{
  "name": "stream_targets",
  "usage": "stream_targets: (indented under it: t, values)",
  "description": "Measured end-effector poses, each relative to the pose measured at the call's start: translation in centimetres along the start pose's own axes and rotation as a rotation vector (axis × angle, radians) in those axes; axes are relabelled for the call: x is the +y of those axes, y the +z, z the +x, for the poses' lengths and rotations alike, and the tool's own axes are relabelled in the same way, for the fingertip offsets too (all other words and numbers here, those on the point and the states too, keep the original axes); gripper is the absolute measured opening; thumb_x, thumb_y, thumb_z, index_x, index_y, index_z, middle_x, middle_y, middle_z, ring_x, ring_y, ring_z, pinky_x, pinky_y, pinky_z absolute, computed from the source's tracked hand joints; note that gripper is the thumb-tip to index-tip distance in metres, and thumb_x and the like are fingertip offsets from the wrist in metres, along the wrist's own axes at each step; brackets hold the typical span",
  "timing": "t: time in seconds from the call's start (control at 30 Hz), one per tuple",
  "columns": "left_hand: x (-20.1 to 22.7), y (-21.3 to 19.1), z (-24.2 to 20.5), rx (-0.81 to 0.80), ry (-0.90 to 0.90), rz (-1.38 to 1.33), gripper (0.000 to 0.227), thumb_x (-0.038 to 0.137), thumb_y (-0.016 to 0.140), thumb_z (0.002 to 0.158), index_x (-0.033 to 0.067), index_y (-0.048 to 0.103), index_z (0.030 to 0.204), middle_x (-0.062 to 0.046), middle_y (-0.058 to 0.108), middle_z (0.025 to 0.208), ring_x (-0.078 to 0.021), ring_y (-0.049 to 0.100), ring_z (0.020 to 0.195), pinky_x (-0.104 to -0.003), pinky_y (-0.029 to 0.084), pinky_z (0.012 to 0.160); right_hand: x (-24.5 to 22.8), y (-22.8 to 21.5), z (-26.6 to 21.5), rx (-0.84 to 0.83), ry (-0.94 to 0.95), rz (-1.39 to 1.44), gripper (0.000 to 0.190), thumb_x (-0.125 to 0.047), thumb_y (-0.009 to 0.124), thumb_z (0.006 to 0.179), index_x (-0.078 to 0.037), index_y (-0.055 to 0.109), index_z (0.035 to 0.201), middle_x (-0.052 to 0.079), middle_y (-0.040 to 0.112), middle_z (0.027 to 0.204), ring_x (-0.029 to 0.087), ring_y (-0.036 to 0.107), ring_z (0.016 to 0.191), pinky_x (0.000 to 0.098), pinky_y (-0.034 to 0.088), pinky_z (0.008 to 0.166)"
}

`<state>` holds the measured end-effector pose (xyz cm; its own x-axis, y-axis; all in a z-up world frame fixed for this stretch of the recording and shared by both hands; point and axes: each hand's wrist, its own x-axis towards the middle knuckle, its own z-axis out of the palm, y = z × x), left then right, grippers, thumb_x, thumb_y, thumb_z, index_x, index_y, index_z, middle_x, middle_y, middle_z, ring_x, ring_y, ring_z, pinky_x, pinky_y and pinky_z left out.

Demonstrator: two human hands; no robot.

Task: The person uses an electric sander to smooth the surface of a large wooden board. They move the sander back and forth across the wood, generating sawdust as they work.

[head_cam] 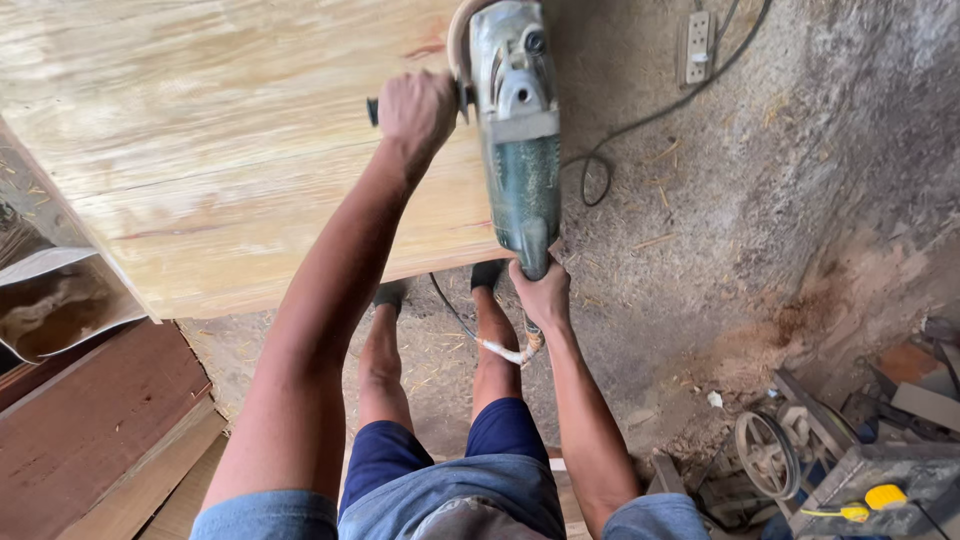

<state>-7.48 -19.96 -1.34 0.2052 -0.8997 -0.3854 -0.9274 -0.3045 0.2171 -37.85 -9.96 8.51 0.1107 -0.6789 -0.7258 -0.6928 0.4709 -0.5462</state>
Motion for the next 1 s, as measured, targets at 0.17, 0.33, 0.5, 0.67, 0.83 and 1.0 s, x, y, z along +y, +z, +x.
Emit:
stream_targets:
  t: [0.17,0.33,0.5,0.67,0.83,1.0]
  values:
    - [-5.3,-3.1,-3.4,0.177,-0.062,0.01,0.015,0.029,0.072,0.088,0.0152,0.077,0.086,-0.016,0.072,0.065,-0.0343,0.068,0.056,-0.048,0.047,0.046,-2.4,1.2,2.0,-0.058,-0.219,0.001,0.029,-0.022,0.077,0.081,0.001,0.071,0.099,0.017,0.076,0.086,0.028,0.077,0.081,0.0405,0.058,0.072]
    - [-7.9,-3.2,-2.5,0.102,-0.176,0.014,0.029,0.042,0.066,0.103,0.0163,0.077,0.093,-0.006,0.065,0.059,-0.0124,0.047,0.041,-0.034,0.03,0.036,-3.5,1.9,4.0,-0.128,-0.12,-0.078,0.032,-0.024,0.076,0.082,0.001,0.069,0.1,0.017,0.075,0.083,0.027,0.076,0.077,0.041,0.058,0.068]
    - [-3.1,-0.6,0.7,0.015,-0.14,-0.015,0.033,0.04,0.061,0.105,0.0133,0.073,0.09,-0.009,0.063,0.054,-0.0209,0.056,0.041,-0.04,0.039,0.039,-2.3,-1.4,3.1,-0.057,-0.076,-0.046,0.03,-0.025,0.075,0.083,-0.001,0.07,0.1,0.015,0.076,0.083,0.027,0.077,0.074,0.0396,0.06,0.069]
    - [-2.0,0.3,-4.6,-0.023,-0.146,-0.136,0.015,0.025,0.061,0.098,0.0142,0.071,0.092,-0.017,0.069,0.068,-0.0357,0.069,0.059,-0.05,0.05,0.051,-1.4,-1.1,-0.3,-0.021,-0.1,-0.093,0.033,-0.027,0.076,0.081,0.0,0.072,0.101,0.02,0.075,0.086,0.033,0.077,0.082,0.0429,0.059,0.07]
    - [-9.3,-2.4,-12.7,0.06,-0.385,-0.074,0.013,0.03,0.067,0.093,0.0192,0.074,0.092,-0.015,0.072,0.07,-0.0368,0.069,0.058,-0.05,0.051,0.05,-2.4,3.7,0.1,-0.174,-0.197,-0.198,0.039,-0.032,0.079,0.079,0.0,0.07,0.1,0.023,0.074,0.088,0.04,0.075,0.085,0.0464,0.058,0.072]
    - [-14.5,-0.7,-18.3,0.306,-0.366,0.003,0.021,0.032,0.07,0.099,0.0152,0.073,0.087,-0.017,0.069,0.07,-0.0377,0.067,0.058,-0.048,0.054,0.054,-2.6,7.5,-1.3,-0.208,-0.294,-0.262,0.038,-0.031,0.079,0.081,0.0,0.069,0.101,0.025,0.074,0.089,0.042,0.073,0.085,0.0479,0.058,0.074]
